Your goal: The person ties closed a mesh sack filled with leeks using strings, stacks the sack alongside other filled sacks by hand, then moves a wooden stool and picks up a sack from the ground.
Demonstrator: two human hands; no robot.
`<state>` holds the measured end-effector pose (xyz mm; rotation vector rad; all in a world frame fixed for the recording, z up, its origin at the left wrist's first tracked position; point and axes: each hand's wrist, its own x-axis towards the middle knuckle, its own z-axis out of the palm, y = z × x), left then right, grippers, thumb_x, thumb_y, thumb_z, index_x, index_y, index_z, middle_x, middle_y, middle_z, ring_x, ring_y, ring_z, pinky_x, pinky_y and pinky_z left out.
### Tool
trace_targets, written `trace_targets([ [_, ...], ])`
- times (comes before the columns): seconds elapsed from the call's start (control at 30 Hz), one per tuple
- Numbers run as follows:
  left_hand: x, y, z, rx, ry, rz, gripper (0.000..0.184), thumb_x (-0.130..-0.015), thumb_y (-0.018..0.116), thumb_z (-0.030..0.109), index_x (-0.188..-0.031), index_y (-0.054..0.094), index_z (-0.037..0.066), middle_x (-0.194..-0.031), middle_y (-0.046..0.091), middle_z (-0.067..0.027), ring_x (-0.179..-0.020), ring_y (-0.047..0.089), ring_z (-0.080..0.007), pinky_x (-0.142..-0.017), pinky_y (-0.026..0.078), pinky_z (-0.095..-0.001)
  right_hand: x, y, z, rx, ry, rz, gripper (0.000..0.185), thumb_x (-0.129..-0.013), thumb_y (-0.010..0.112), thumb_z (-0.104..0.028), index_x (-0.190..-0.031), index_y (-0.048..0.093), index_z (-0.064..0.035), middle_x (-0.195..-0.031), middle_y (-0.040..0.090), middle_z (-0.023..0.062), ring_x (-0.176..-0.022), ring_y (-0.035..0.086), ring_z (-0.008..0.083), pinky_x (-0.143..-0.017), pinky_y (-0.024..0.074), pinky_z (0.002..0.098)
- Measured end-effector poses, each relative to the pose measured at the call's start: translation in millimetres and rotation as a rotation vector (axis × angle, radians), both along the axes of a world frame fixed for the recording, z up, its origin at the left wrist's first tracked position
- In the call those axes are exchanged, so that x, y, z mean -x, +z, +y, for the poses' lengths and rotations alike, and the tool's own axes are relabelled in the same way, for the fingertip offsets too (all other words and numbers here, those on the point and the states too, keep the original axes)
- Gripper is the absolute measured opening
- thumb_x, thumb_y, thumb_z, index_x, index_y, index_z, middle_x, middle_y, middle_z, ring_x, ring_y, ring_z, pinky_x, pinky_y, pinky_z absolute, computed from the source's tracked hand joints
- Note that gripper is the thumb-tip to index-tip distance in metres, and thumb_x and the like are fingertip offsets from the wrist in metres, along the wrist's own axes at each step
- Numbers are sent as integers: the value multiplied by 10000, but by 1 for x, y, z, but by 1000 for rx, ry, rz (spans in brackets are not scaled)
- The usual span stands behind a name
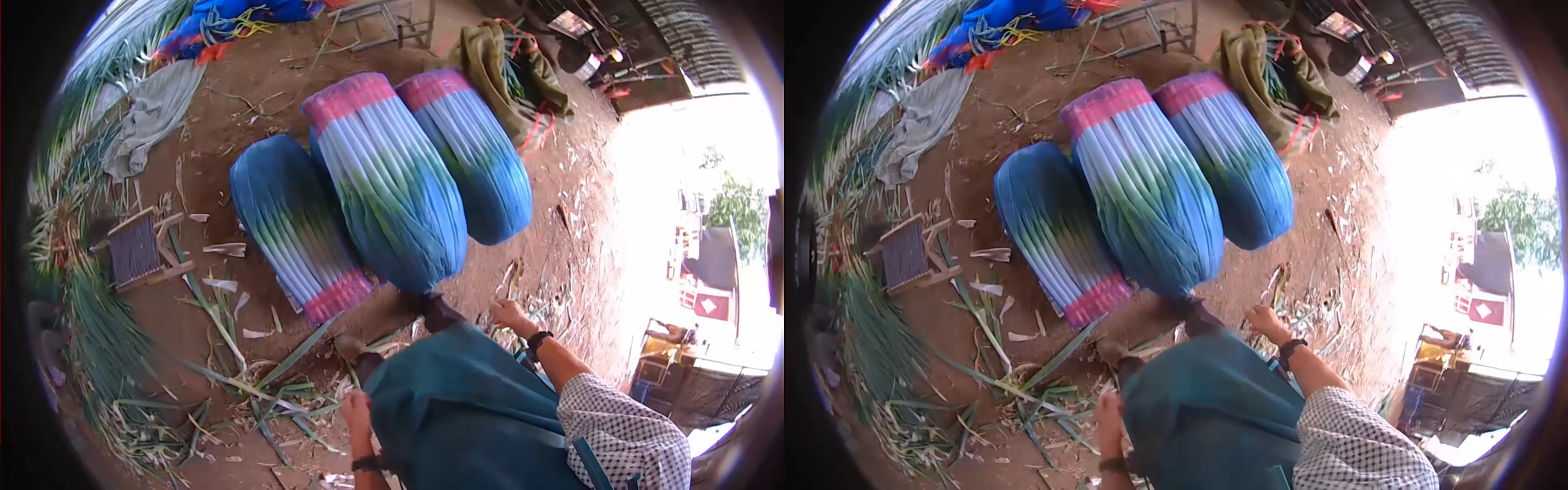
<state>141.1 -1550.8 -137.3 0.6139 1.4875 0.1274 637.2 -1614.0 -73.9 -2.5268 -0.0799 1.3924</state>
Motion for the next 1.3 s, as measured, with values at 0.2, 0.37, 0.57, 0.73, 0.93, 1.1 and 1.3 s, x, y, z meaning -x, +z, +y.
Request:
trace_targets([
  [0.2,13,38,49,24,389,44,195,-977,576,254,-996,585,60,-853,639,-56,-685,610,-145,-632,511,-262,18,15,-35,-229,-410,271,463,-972,567,-402,-1129,557,33,-995,633,137,-839,650,192,-652,559,301],
  [0.37,49,35,-22,17,365,-25,193,-965,557,227,-1006,577,40,-863,644,-83,-721,640,-176,-616,524,-269,16,8,-18,-242,-330,244,562,-991,530,-431,-1247,495,69,-1057,622,180,-867,662,244,-725,593,354],
  [0.57,14,99,-101,200,315,186,193,-948,558,217,-947,584,25,-821,635,-84,-692,664,-200,-556,524,-271,-9,5,5,-406,-459,440,482,-1009,500,-413,-1172,517,40,-1051,613,159,-878,658,242,-755,582,370],
  [0.73,-24,148,-133,234,271,244,254,-949,548,218,-1019,595,-22,-865,655,-123,-734,683,-224,-579,540,-301,-36,7,21,-298,-315,419,473,-1003,493,-425,-1154,555,19,-984,648,132,-821,666,216,-694,583,339],
  [0.93,-23,162,-107,129,161,92,309,-945,547,234,-1071,601,-44,-935,673,-138,-762,694,-233,-628,545,-293,-70,56,-1,-259,-50,265,432,-956,501,-372,-1015,627,37,-886,661,119,-710,663,193,-596,571,315],
  [1.1,25,133,-82,4,319,120,244,-945,580,208,-1077,573,2,-854,638,-98,-710,665,-216,-599,527,-281,-62,82,-44,-168,159,106,433,-946,497,-369,-968,660,32,-796,674,100,-664,672,186,-594,578,331],
  [1.3,52,142,-101,32,445,103,239,-946,580,214,-1065,562,7,-868,643,-125,-696,671,-233,-509,497,-269,-37,35,-95,-61,721,83,430,-918,509,-408,-969,685,-19,-806,706,145,-766,701,259,-719,566,381],
])
